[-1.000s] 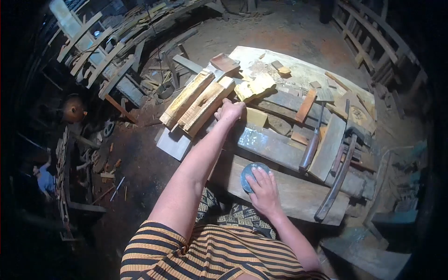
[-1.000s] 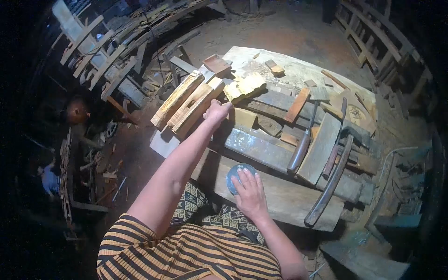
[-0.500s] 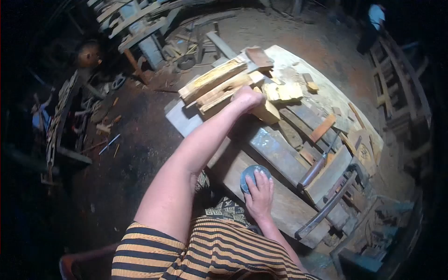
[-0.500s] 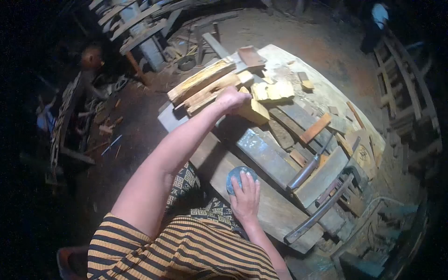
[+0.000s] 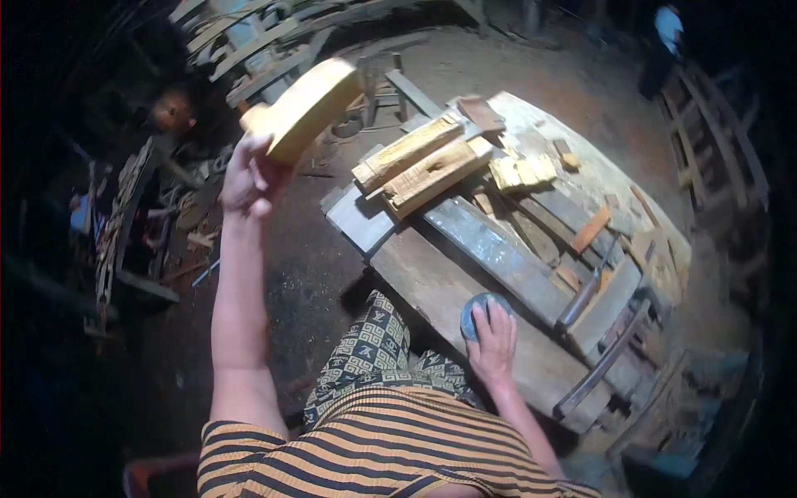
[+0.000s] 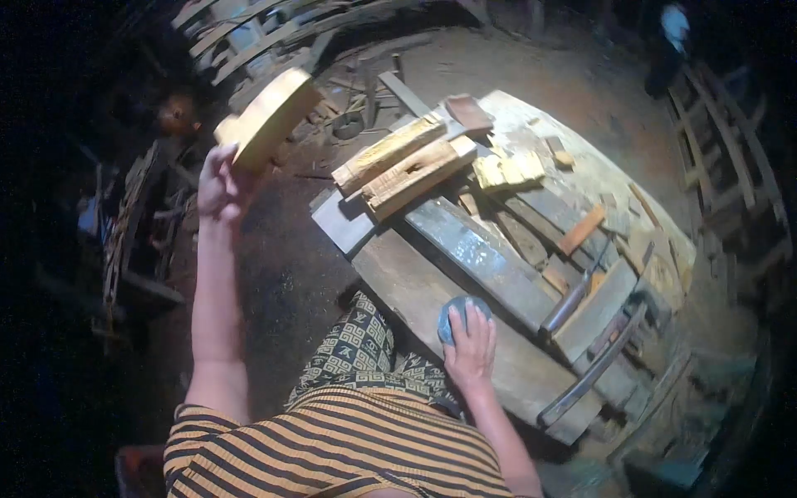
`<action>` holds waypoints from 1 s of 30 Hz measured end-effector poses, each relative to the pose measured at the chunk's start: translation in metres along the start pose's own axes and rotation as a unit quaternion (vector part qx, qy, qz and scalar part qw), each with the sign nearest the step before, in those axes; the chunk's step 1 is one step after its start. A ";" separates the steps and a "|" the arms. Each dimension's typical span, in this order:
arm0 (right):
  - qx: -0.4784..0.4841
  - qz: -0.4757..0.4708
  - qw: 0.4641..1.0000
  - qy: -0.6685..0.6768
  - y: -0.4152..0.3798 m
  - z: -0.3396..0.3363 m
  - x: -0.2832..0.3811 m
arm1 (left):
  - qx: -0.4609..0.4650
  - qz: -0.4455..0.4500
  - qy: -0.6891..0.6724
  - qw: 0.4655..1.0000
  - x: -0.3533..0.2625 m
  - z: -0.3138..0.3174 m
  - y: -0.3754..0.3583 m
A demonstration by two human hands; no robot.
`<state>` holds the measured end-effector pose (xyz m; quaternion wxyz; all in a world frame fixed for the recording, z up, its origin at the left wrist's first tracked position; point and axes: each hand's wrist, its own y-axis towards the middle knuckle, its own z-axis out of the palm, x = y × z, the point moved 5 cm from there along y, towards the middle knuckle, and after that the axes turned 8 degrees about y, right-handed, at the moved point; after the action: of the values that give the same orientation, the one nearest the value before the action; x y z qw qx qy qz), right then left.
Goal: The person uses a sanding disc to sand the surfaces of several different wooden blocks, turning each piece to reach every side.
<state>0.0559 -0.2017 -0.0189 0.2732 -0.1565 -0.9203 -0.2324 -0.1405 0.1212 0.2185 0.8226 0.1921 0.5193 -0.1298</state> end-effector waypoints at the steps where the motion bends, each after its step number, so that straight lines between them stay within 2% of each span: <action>1: -0.001 0.001 1.000 0.001 0.002 -0.001 0.000 | 0.008 -0.035 -0.024 0.999 0.012 -0.026 -0.003; 3: -0.008 -0.004 1.000 0.007 0.003 -0.005 0.002 | 0.024 -0.078 -0.049 0.995 0.039 -0.025 -0.030; 6: -0.012 -0.011 1.000 -0.013 -0.001 -0.006 0.000 | 0.078 -0.241 -0.061 0.965 0.113 -0.021 -0.067; 8: -0.014 -0.027 0.999 -0.025 0.002 -0.006 -0.004 | 0.033 -0.282 -0.014 0.959 0.167 -0.016 -0.087; 10: -0.036 -0.038 0.997 0.064 0.002 -0.008 -0.011 | 0.050 -0.324 0.001 0.945 0.210 -0.006 -0.098; 12: -0.084 -0.012 0.985 0.148 0.019 -0.023 -0.003 | 0.094 -0.312 0.022 0.945 0.229 0.010 -0.105; 14: -0.121 0.063 0.963 0.231 0.038 -0.038 0.007 | 0.091 -0.306 0.025 0.947 0.249 0.018 -0.110; 16: -0.134 0.032 0.969 0.207 0.057 -0.047 0.025 | 0.125 -0.293 0.001 0.948 0.278 0.018 -0.102; 17: -0.153 -0.005 0.971 0.184 0.065 -0.051 0.036 | 0.081 -0.315 0.018 0.945 0.286 0.013 -0.103; 18: -0.149 -0.007 0.972 0.179 0.071 -0.050 0.044 | 0.077 -0.308 -0.019 0.948 0.285 0.015 -0.100; 20: -0.084 -0.079 0.989 0.088 0.082 -0.039 0.069 | 0.121 -0.286 -0.055 0.949 0.274 0.024 -0.097; 22: -0.068 -0.144 0.985 0.061 0.091 -0.024 0.089 | 0.126 -0.269 -0.096 0.950 0.277 0.024 -0.098; 24: -0.079 -0.167 0.980 0.076 0.099 -0.007 0.098 | 0.132 -0.255 -0.132 0.949 0.285 0.021 -0.098; 26: -0.065 -0.205 0.975 0.061 0.099 0.006 0.111 | 0.135 -0.260 -0.279 0.915 0.299 0.020 -0.095; 27: 0.015 -0.168 0.985 0.036 0.097 0.020 0.112 | 0.184 -0.305 -0.291 0.888 0.290 0.025 -0.101; 28: 0.019 -0.167 0.985 0.035 0.094 0.024 0.109 | 0.182 -0.307 -0.294 0.887 0.293 0.021 -0.102; 30: 0.085 -0.195 0.976 0.045 0.090 0.040 0.096 | 0.160 -0.302 -0.213 0.915 0.302 0.012 -0.099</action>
<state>-0.0012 -0.0901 0.0371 0.2761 0.0600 -0.9362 -0.2091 -0.0426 0.0232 -0.0679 0.7934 0.1230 0.3374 -0.4915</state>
